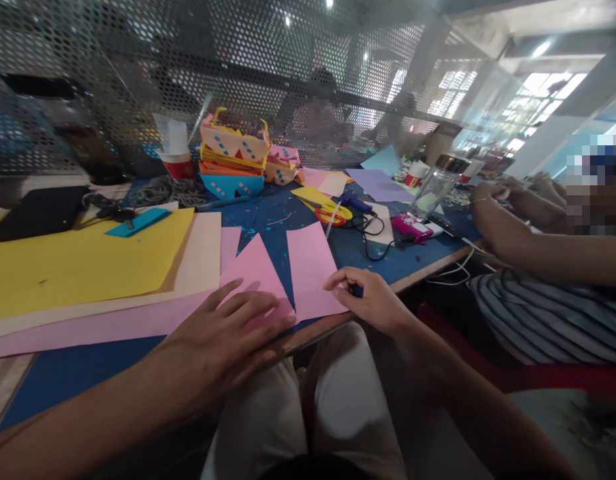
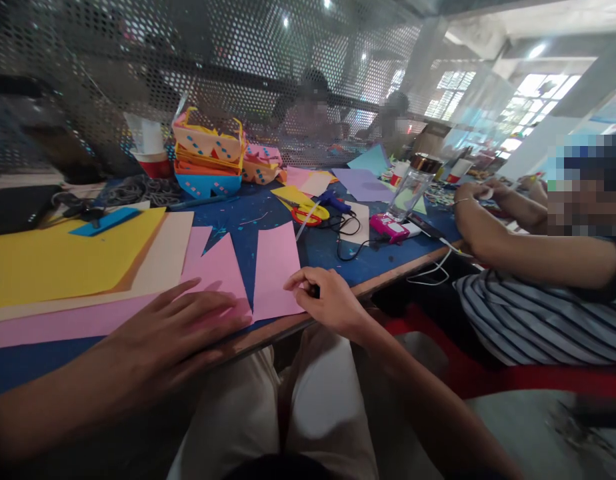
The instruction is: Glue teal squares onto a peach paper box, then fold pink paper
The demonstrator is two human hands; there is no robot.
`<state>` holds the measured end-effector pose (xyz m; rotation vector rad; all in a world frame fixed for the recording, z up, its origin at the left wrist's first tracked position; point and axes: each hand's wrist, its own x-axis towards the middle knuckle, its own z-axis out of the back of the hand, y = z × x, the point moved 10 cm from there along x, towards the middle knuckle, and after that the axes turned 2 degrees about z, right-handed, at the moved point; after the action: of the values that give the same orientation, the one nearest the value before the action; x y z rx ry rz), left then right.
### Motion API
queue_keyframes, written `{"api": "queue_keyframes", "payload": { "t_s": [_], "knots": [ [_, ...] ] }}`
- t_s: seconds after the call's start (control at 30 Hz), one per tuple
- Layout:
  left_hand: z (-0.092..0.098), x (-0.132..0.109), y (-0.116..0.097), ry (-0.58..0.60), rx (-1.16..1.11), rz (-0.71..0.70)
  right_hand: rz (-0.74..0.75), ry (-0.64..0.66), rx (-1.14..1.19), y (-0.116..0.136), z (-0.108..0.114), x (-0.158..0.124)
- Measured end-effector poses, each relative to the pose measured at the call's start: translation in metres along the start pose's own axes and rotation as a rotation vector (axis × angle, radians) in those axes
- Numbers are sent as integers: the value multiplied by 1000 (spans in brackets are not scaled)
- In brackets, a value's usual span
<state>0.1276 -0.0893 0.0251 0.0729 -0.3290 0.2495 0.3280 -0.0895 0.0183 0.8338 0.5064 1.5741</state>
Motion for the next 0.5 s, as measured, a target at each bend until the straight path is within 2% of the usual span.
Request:
{"api": "queue_keyframes", "payload": {
  "t_s": [0.5],
  "knots": [
    [-2,-2,1,-7,-19,-8,13,7,-24,2,3,-2]
  ]
}}
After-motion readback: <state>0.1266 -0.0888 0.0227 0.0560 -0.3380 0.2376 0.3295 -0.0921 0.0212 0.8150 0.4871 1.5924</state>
